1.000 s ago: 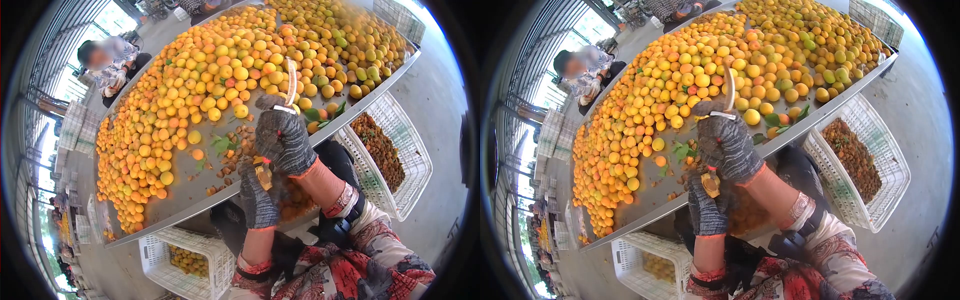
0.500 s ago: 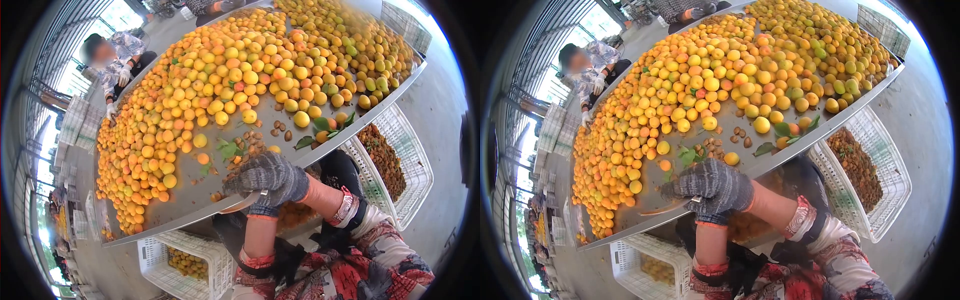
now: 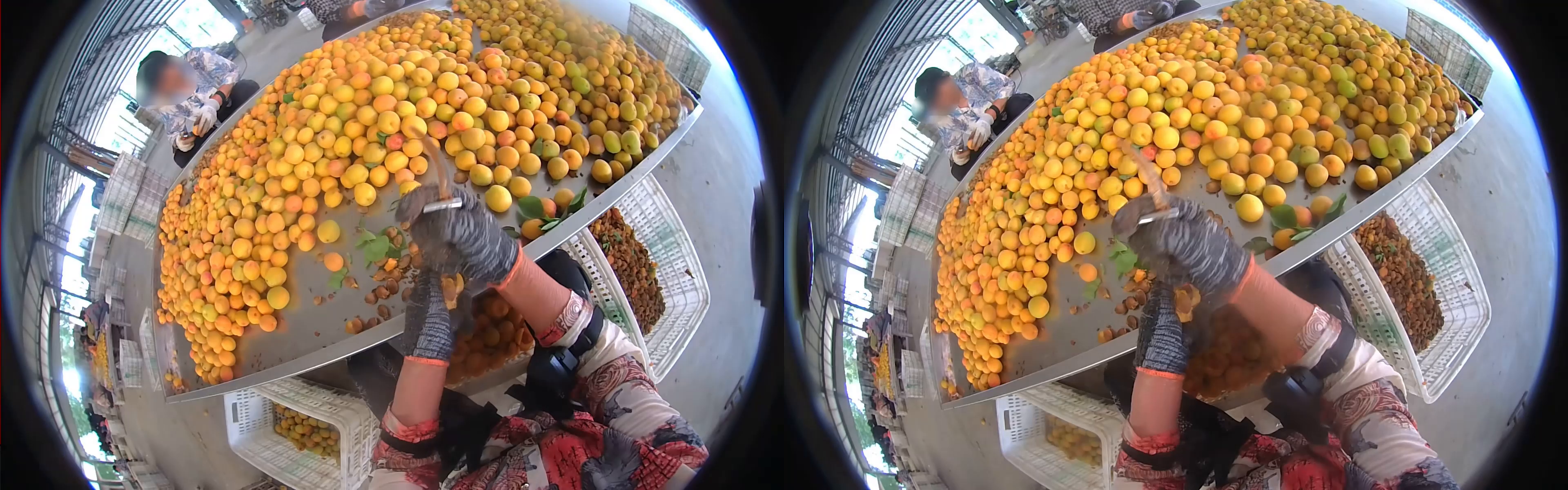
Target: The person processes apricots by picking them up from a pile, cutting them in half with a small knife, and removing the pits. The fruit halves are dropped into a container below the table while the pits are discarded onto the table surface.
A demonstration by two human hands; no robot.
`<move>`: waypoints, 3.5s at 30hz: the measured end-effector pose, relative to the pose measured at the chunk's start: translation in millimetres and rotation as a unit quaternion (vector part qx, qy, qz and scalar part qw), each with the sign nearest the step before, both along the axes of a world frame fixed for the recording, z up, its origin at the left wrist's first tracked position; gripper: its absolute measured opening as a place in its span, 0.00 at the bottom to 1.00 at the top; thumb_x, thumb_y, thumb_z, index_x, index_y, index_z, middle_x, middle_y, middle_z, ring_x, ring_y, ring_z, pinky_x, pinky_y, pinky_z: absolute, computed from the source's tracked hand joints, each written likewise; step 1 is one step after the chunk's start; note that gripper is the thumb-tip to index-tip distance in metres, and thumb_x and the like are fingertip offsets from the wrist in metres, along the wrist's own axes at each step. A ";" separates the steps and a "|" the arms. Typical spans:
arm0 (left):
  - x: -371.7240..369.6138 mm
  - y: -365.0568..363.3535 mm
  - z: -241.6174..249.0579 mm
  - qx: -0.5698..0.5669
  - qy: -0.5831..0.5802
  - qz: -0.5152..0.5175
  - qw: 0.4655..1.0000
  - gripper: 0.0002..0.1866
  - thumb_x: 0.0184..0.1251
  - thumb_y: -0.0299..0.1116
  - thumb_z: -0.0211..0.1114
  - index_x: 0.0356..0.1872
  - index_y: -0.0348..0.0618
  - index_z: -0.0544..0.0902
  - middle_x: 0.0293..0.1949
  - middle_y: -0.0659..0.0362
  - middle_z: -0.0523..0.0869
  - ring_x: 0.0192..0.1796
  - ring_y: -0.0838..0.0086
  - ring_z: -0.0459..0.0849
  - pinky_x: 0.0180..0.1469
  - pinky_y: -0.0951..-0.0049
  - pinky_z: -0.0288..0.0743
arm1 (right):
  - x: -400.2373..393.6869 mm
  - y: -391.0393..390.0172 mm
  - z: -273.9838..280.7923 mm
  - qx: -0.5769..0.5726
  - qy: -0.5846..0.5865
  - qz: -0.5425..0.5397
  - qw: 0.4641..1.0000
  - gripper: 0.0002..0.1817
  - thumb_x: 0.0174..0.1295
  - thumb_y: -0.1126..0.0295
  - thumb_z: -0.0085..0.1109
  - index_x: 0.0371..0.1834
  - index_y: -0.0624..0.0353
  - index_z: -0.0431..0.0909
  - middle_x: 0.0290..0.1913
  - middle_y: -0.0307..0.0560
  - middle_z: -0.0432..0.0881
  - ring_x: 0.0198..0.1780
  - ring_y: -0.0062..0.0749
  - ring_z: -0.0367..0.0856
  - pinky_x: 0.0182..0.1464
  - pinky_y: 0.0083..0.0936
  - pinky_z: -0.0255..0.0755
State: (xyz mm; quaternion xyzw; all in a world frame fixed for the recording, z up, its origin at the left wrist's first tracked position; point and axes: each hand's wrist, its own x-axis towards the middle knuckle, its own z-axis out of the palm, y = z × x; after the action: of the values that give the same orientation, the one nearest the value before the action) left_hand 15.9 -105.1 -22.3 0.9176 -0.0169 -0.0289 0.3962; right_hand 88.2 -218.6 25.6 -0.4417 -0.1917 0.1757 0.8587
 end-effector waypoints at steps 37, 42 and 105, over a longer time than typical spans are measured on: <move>-17.4 -10.2 9.7 -0.496 0.072 0.275 0.821 0.26 0.70 0.47 0.41 0.56 0.35 0.68 0.49 0.54 0.75 0.51 0.73 0.72 0.54 0.75 0.66 | -62.1 -2.3 -14.8 -0.449 -0.271 -0.116 0.844 0.16 0.50 0.72 0.60 0.44 0.60 0.74 0.38 0.54 0.76 0.40 0.44 0.76 0.43 0.30 0.71; -7.8 -12.6 19.0 -0.503 0.056 0.320 0.801 0.25 0.68 0.48 0.46 0.53 0.35 0.70 0.50 0.54 0.74 0.49 0.72 0.73 0.50 0.75 0.69 | -59.6 -1.4 -14.4 -0.457 -0.293 -0.141 0.828 0.15 0.49 0.72 0.62 0.41 0.61 0.74 0.35 0.50 0.78 0.37 0.37 0.77 0.41 0.27 0.71; -50.4 -11.3 4.7 -0.527 0.012 0.043 0.849 0.16 0.64 0.27 0.55 0.52 0.33 0.73 0.41 0.56 0.80 0.35 0.78 0.78 0.39 0.80 0.73 | 92.8 -136.2 -56.5 -0.662 -0.294 -0.294 0.624 0.22 0.47 0.68 0.58 0.49 0.57 0.73 0.39 0.54 0.78 0.41 0.48 0.77 0.43 0.35 0.71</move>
State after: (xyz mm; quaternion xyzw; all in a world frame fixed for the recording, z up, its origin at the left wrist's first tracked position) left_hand -34.5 -116.4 -17.6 0.5702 0.0147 -0.0095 0.8213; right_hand 180.9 -354.9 -30.9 -0.9517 -0.1262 -0.1461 0.2386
